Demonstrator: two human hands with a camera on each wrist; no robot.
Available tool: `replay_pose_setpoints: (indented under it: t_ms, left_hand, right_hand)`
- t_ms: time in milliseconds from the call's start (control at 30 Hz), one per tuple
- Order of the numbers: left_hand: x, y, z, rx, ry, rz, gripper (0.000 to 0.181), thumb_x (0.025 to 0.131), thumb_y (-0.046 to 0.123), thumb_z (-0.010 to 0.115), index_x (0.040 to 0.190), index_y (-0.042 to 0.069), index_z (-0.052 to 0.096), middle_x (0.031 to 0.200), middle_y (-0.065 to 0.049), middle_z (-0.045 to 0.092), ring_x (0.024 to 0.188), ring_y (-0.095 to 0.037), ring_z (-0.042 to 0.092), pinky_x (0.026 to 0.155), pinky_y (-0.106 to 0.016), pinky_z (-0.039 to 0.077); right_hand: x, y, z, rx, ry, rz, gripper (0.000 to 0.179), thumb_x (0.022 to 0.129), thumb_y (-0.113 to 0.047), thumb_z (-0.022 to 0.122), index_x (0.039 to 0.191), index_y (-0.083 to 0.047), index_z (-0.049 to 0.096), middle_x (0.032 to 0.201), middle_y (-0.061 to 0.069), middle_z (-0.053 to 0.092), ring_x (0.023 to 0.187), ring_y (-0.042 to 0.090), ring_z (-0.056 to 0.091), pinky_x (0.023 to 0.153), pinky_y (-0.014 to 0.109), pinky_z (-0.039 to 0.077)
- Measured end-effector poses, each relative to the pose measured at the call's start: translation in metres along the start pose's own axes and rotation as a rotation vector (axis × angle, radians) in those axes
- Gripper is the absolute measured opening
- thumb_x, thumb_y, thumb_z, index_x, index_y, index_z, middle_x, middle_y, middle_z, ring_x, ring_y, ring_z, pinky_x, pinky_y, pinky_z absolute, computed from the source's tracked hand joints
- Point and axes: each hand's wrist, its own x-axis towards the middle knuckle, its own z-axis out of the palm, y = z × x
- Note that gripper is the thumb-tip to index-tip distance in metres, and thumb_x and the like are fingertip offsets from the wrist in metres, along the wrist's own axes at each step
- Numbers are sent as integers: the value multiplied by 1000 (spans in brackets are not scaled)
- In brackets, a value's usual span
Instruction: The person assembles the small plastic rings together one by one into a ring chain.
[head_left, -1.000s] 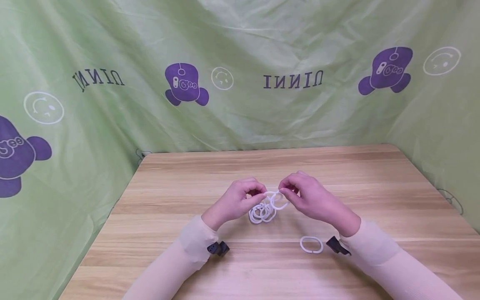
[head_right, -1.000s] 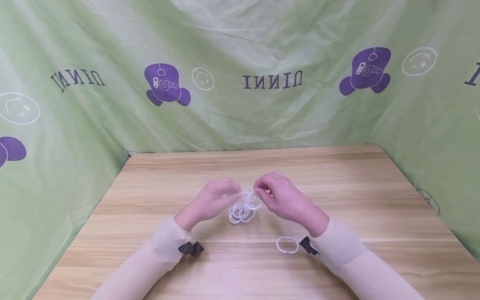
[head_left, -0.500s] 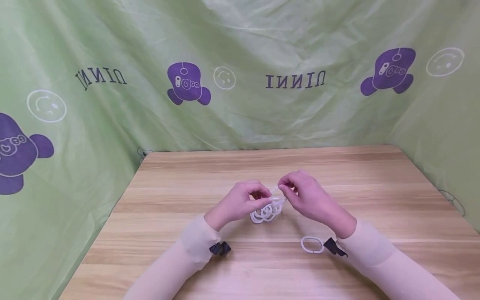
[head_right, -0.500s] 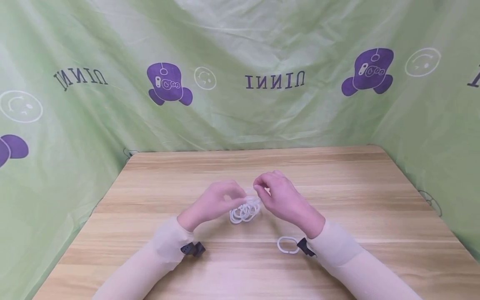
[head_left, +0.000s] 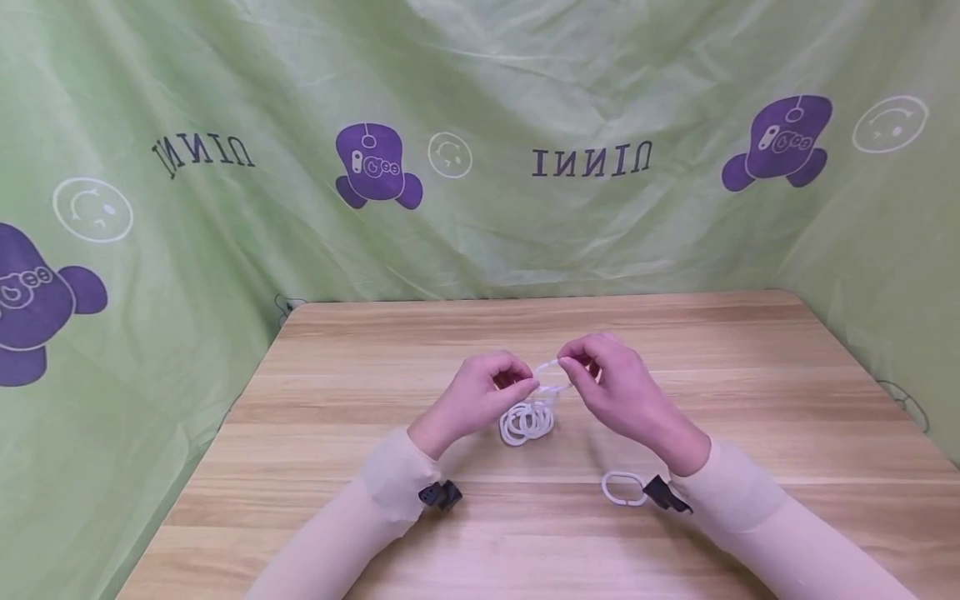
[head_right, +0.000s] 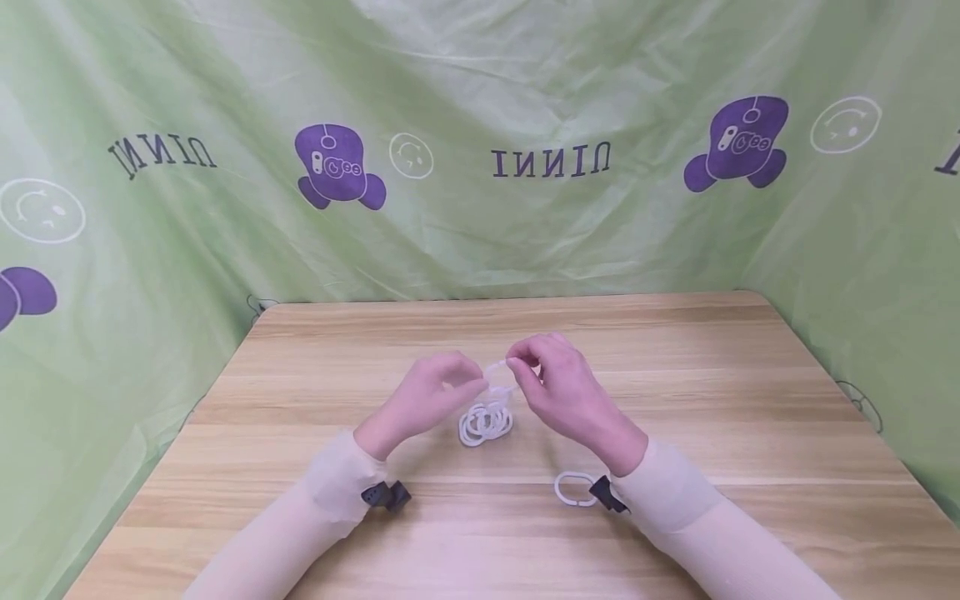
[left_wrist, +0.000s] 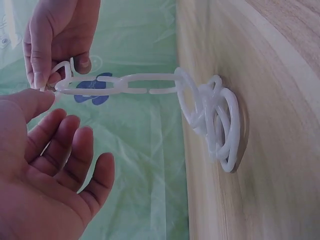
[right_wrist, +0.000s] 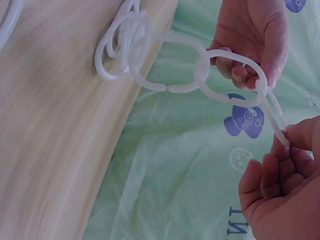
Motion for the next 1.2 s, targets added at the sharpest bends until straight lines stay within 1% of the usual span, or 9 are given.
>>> replay_pose_setpoints:
  t_ms: [233, 367, 500, 667, 767, 867, 1000, 1100, 1200]
  left_hand:
    - [0, -1, 1, -21, -7, 24, 4, 91, 11, 70, 91, 7, 71, 81, 2, 66, 72, -10, 60, 66, -31, 54]
    - [-1, 0, 0, -23, 10, 47, 3, 92, 10, 68, 91, 7, 70, 81, 3, 66, 74, -9, 61, 67, -34, 54]
    - [-1, 2, -2, -13, 37, 48, 3, 92, 10, 68, 90, 8, 69, 82, 3, 66, 75, -9, 61, 67, -29, 54]
    - [-1, 5, -4, -13, 56, 45, 5, 92, 10, 69, 90, 6, 70, 83, 0, 66, 75, -10, 61, 68, -26, 53]
    - [0, 5, -3, -10, 60, 38, 7, 92, 8, 68, 90, 2, 69, 83, -5, 67, 75, -14, 61, 68, -29, 53]
    - [1, 3, -4, -5, 65, 33, 8, 92, 8, 68, 90, 0, 69, 83, -6, 67, 75, -16, 61, 68, -31, 53]
    - [1, 0, -6, -8, 71, 46, 7, 93, 10, 68, 90, 3, 69, 83, -2, 67, 75, -12, 60, 68, -29, 53]
    - [1, 0, -6, -19, 69, 59, 6, 93, 10, 68, 89, 6, 70, 83, 0, 66, 75, -11, 60, 68, -28, 52]
    - [1, 1, -6, -26, 58, 62, 6, 93, 10, 68, 89, 6, 69, 83, 0, 66, 75, -10, 60, 68, -27, 52]
  right_hand:
    - [-2, -3, 2, 30, 27, 28, 9, 91, -1, 68, 95, -10, 67, 82, -8, 59, 77, 9, 50, 61, 30, 48]
    - [-5, -3, 2, 44, 19, 62, 10, 92, -3, 67, 96, -11, 67, 82, -8, 58, 76, 9, 51, 62, 30, 48]
    - [-7, -2, -1, 48, -1, 77, 10, 93, -4, 66, 98, -12, 68, 83, -8, 59, 77, 9, 52, 63, 29, 48]
    - [-9, 0, -7, 41, -24, 77, 11, 91, -5, 68, 99, -13, 68, 82, -10, 60, 75, 8, 54, 63, 28, 48]
    - [-11, 3, -13, 35, -48, 110, 10, 91, -7, 69, 99, -14, 68, 82, -11, 60, 72, 9, 54, 61, 26, 47]
    - [-17, 7, -17, 28, -117, 173, 8, 93, -10, 68, 99, -15, 67, 82, -10, 60, 71, 11, 54, 61, 26, 47]
    - [-28, 15, -20, 15, -282, 238, 2, 95, -15, 65, 96, -16, 67, 83, -10, 60, 74, 11, 55, 62, 26, 48]
    - [-37, 20, -22, 2, -433, 212, 3, 96, -16, 64, 94, -16, 67, 82, -12, 59, 75, 7, 54, 64, 26, 49]
    - [-46, 23, -25, -1, -564, 160, 7, 93, -10, 65, 91, -17, 66, 80, -14, 58, 74, 4, 53, 66, 25, 49]
